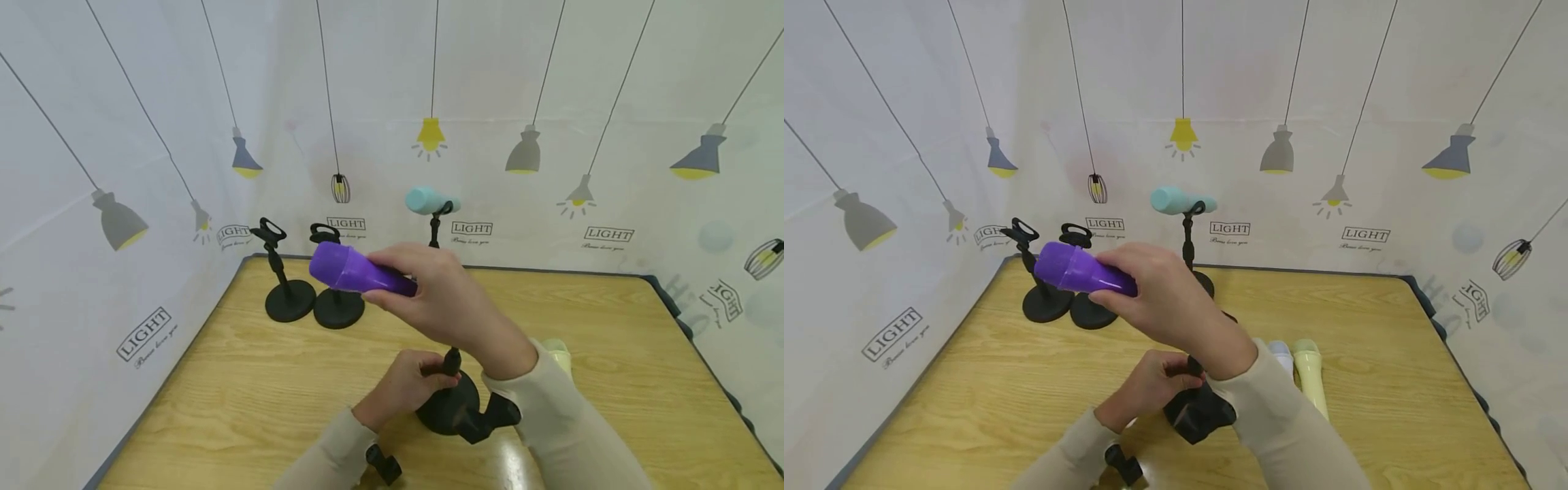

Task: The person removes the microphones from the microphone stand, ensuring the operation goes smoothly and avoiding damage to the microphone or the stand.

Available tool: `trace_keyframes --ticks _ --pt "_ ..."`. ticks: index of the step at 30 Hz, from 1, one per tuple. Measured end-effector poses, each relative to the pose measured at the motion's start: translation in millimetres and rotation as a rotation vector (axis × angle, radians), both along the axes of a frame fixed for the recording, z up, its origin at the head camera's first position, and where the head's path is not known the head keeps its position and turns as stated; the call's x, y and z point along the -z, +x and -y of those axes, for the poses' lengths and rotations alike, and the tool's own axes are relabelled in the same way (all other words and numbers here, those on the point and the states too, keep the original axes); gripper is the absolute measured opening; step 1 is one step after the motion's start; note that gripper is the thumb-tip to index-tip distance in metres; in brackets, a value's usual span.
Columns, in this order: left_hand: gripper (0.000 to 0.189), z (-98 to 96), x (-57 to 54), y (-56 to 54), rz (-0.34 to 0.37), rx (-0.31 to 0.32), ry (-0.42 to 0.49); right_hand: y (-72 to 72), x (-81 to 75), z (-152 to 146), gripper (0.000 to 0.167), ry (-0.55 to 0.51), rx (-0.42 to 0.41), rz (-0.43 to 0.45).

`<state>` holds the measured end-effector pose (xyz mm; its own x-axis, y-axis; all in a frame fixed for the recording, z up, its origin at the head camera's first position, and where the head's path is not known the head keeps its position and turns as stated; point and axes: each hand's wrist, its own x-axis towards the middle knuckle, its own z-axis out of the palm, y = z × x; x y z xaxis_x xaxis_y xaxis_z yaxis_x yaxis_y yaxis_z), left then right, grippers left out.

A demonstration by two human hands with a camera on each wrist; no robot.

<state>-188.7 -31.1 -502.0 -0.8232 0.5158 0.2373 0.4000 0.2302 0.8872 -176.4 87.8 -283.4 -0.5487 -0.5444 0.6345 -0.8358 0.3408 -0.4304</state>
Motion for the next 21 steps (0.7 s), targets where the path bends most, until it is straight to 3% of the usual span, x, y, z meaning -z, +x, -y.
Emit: trace_keyframes --ticks 10,21 --pt "0.009 -0.4 -3.1 -0.3 0.006 0.002 -0.004 13.0 -13.7 3 0.04 -0.048 -0.063 -0.139" --pt "0.009 -2.1 -4.3 2.8 0.108 -0.018 0.006 13.1 -14.8 -27 0.041 -0.024 0.066 -0.134"
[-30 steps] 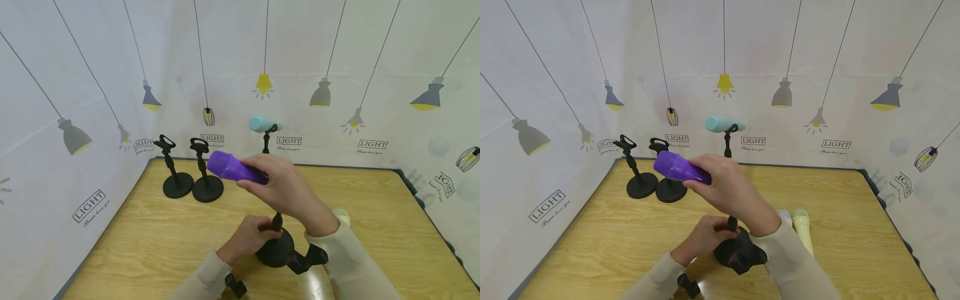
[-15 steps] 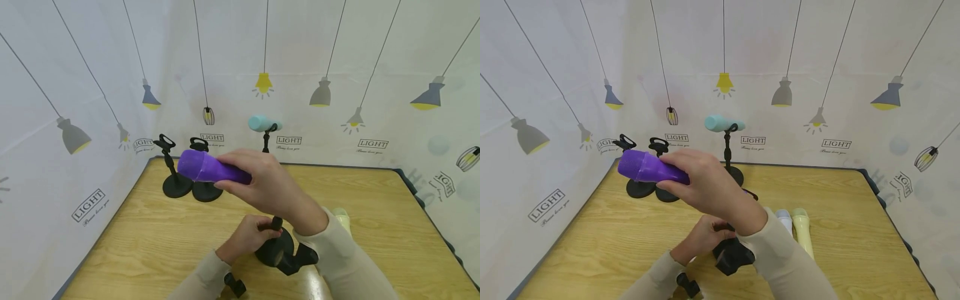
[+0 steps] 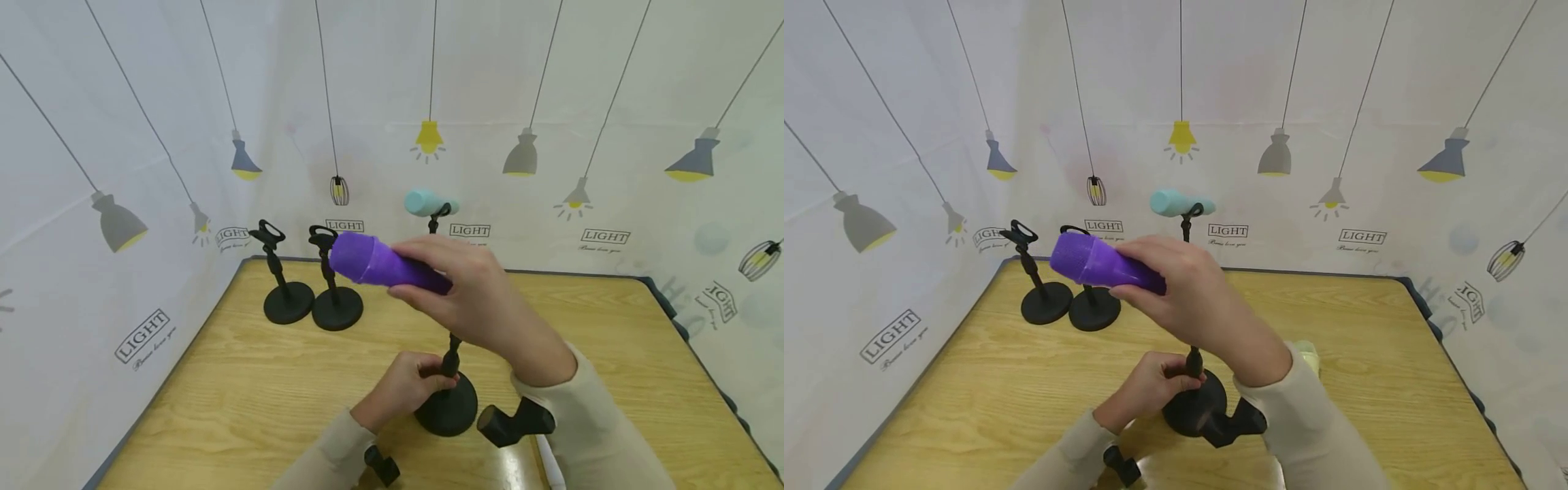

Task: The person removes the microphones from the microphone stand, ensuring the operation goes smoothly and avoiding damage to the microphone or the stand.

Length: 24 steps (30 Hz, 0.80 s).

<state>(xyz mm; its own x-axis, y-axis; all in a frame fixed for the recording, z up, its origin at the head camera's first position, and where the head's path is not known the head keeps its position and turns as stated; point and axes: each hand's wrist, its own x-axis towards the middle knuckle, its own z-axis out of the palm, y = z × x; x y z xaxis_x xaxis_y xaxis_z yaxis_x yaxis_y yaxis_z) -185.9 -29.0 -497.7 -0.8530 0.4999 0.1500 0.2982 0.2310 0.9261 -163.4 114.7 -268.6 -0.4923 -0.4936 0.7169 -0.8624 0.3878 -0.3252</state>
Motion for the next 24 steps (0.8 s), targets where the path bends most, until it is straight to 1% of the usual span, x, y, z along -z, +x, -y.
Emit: trace_keyframes --ticks 5,8,13,19,24 --pt "0.011 -1.0 -0.3 -1.1 0.022 -0.008 -0.002 -3.8 4.7 -17 0.043 -0.004 0.066 -0.012" --pt "0.012 -0.9 0.2 -0.5 0.043 -0.017 -0.003 -4.9 9.3 -27 0.044 -0.014 0.102 0.003" --pt "0.013 0.1 0.1 0.8 0.052 -0.021 0.001 -7.0 16.1 -43 0.044 -0.052 0.168 0.035" --pt "0.014 -0.4 0.1 0.3 0.09 -0.028 0.005 -8.6 21.1 -62 0.04 -0.129 0.257 0.084" --pt "0.013 -0.4 1.5 1.8 0.106 -0.028 0.006 -7.6 32.1 -82 0.041 -0.184 0.33 0.141"
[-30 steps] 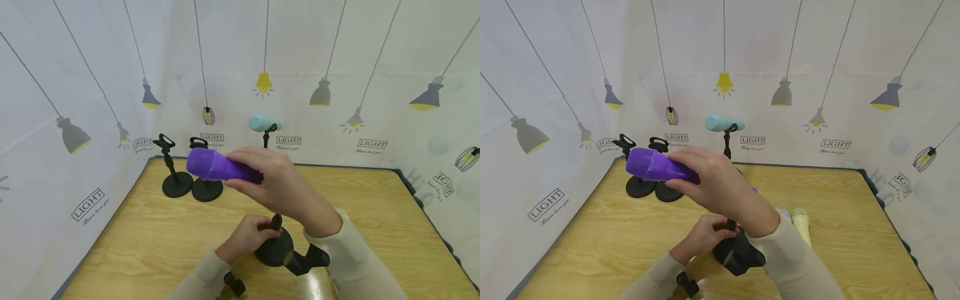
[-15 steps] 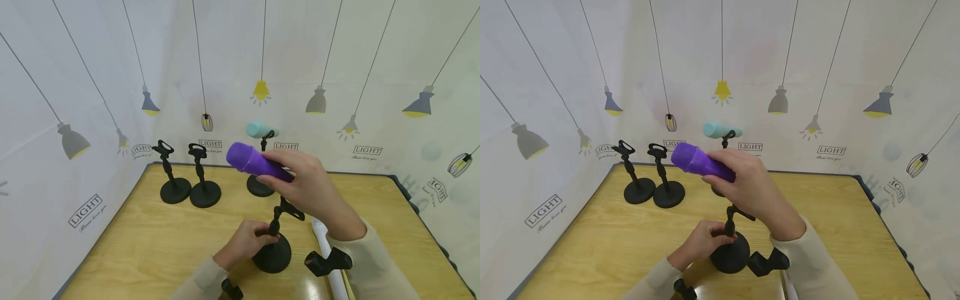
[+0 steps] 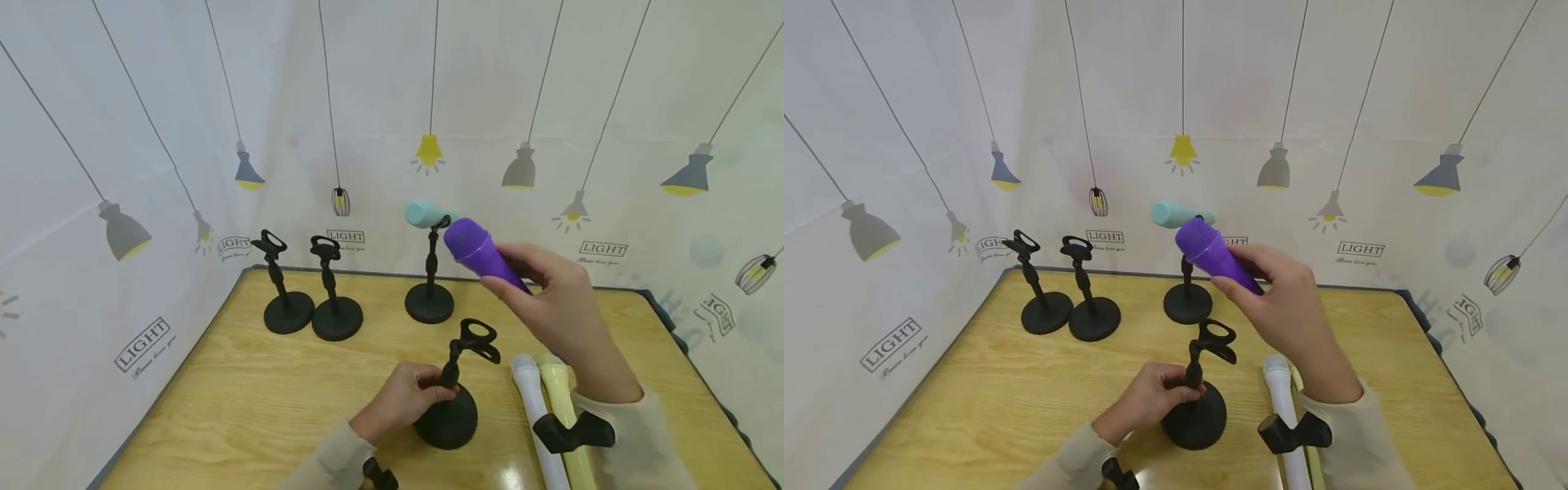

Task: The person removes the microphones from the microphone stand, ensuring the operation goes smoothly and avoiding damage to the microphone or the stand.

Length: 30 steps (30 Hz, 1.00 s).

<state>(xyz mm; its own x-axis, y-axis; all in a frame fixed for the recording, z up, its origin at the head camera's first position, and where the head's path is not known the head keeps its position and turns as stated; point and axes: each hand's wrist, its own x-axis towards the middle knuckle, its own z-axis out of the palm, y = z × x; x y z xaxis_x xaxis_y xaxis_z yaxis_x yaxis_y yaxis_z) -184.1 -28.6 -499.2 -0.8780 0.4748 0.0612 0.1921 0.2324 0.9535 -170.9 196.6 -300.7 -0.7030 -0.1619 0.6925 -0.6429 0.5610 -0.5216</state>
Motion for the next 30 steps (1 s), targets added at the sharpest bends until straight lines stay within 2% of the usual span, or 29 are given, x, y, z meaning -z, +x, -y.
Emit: trace_keyframes --ticks 6,13,17,23,30 --pt "0.015 0.0 0.9 1.3 0.013 0.019 0.003 4.3 14.4 -27 0.042 -0.021 0.113 0.134" --pt "0.016 1.5 1.0 0.1 0.006 0.03 0.012 7.4 31.1 -53 0.054 0.049 0.249 0.344" --pt "0.015 2.5 0.5 -0.3 0.014 0.02 0.011 7.1 41.7 -64 0.058 0.066 0.303 0.416" --pt "0.015 2.4 -0.7 0.2 0.014 0.015 0.011 8.8 63.6 -82 0.054 0.025 0.329 0.494" --pt "0.015 2.1 0.0 -0.2 0.02 0.015 0.004 13.5 93.1 -102 0.065 0.022 0.421 0.613"
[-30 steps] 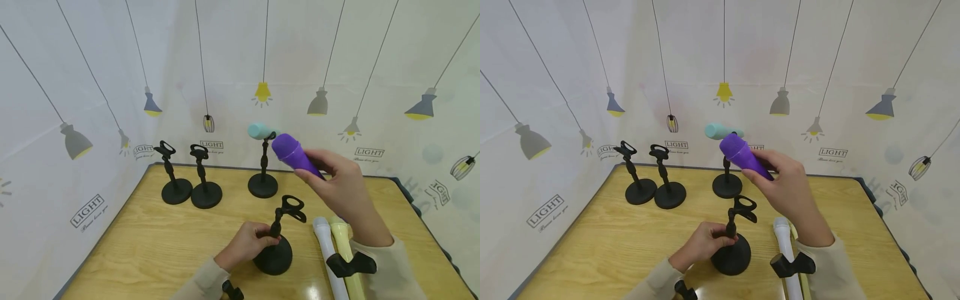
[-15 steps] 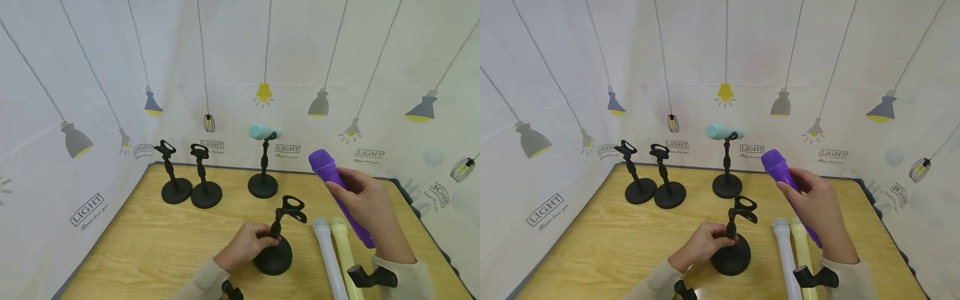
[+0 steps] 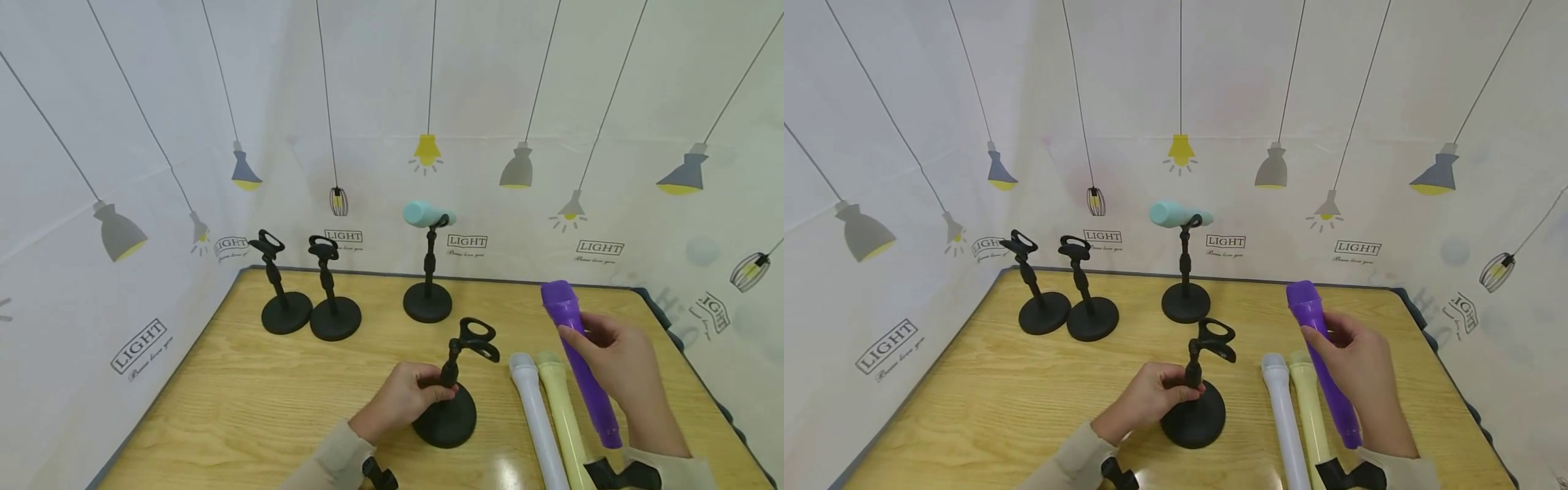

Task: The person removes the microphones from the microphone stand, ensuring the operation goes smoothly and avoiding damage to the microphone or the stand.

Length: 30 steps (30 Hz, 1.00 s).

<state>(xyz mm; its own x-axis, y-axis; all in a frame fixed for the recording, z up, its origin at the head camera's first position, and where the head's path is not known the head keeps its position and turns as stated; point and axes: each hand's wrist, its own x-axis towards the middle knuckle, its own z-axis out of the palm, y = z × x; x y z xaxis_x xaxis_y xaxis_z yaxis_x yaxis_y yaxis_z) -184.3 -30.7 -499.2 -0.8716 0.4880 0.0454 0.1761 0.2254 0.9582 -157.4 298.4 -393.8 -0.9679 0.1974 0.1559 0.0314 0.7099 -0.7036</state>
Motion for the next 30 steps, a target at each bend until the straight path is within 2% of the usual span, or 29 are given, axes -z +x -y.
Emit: trace_keyframes --ticks 9,16,24,30 --pt "0.014 0.7 1.6 -0.6 -0.002 0.004 0.007 3.0 29.0 -20 0.074 0.003 0.061 0.135" --pt "0.015 0.0 0.5 -0.9 0.005 0.007 0.013 3.7 51.6 -34 0.073 0.034 0.12 0.201" --pt "0.014 -0.8 -0.1 -0.6 0.009 0.008 0.007 5.2 68.5 -43 0.077 0.027 0.125 0.278" --pt "0.015 -0.3 0.2 -0.8 0.027 0.001 0.011 8.0 79.8 -47 0.075 0.046 0.117 0.304"
